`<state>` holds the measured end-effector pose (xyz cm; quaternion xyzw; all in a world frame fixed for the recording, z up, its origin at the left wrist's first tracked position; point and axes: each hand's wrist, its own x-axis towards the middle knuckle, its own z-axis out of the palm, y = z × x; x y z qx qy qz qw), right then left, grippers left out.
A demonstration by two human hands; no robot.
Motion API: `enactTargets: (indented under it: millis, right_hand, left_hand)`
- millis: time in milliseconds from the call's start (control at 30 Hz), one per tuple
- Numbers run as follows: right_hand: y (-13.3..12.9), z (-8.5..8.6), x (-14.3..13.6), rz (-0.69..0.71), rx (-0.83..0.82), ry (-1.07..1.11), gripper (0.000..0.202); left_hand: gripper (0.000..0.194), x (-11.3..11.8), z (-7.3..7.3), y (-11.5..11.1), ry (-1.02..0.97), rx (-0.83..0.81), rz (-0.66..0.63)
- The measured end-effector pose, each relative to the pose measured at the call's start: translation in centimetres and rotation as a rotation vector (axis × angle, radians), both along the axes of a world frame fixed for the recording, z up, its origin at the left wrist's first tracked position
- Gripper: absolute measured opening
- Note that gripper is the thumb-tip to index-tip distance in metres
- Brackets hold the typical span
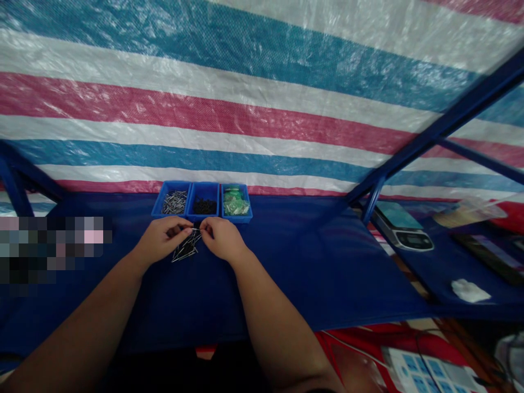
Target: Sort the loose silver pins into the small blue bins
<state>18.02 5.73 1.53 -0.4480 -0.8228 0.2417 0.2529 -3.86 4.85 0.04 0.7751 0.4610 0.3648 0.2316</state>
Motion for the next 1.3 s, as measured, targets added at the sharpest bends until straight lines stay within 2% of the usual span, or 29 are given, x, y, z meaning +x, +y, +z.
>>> enactTargets:
  millis: [67,133,200,333,400,567,667,767,967,1033,1100,1200,1300]
  right_hand:
    - [0.0,-0.1,-0.2,-0.003,0.007,0.029,0.008]
    - [0.0,-0.3,-0.3,-0.018,0.007,0.031,0.009]
    - [0.0,-0.5,-0.3,-0.061,0.002,0.0,0.015]
    - [0.1,-1.0,-0.3,-0.143,-0.015,-0.164,0.031]
    - [0.2,-1.2,-0.3,-0.158,-0.027,-0.244,0.033]
    - [0.3,-1.5,-0.8,-0.192,-0.054,-0.354,0.036]
    - [0.3,-1.5,-1.0,-0.224,-0.063,-0.387,0.034]
    - [0.3,-1.4,-1.1,-0.252,-0.078,-0.418,0.027]
    - [0.3,-1.4,-1.3,-0.288,-0.125,-0.484,0.018]
    - [0.2,-1.1,-1.2,-0.247,-0.118,-0.489,0.019]
    - [0.0,-0.7,-0.9,-0.16,-0.083,-0.42,0.018]
    - [-0.2,0.0,-0.5,-0.04,0.002,-0.174,0.014]
    - [0.0,0.0,-0.5,-0.068,0.06,0.079,0.014]
  left_hand:
    - [0.026,0.3,0.1,-0.1,0.056,0.001,-0.053]
    - [0.026,0.4,0.2,0.0,0.072,0.002,-0.037]
    - [0.026,0.2,0.1,0.2,0.041,0.004,0.052]
    - [0.033,-0.6,0.0,0.6,-0.098,-0.022,0.347]
    - [0.039,-1.1,0.1,0.8,-0.128,-0.061,0.454]
    - [0.046,-1.6,0.5,1.0,-0.085,-0.12,0.534]
    - [0.041,-1.6,0.4,1.0,-0.06,-0.068,0.519]
    - [0.035,-1.7,0.0,1.0,-0.046,-0.021,0.452]
    - [0.029,-1.4,-0.1,0.9,0.122,-0.086,0.184]
    - [0.027,-1.3,0.1,0.9,0.191,-0.128,0.113]
    - [0.026,-1.3,0.2,0.8,0.245,-0.167,0.08]
    - [0.026,-1.5,0.2,0.9,0.306,-0.206,0.064]
    - [0.025,-1.6,0.0,1.0,0.326,-0.21,0.061]
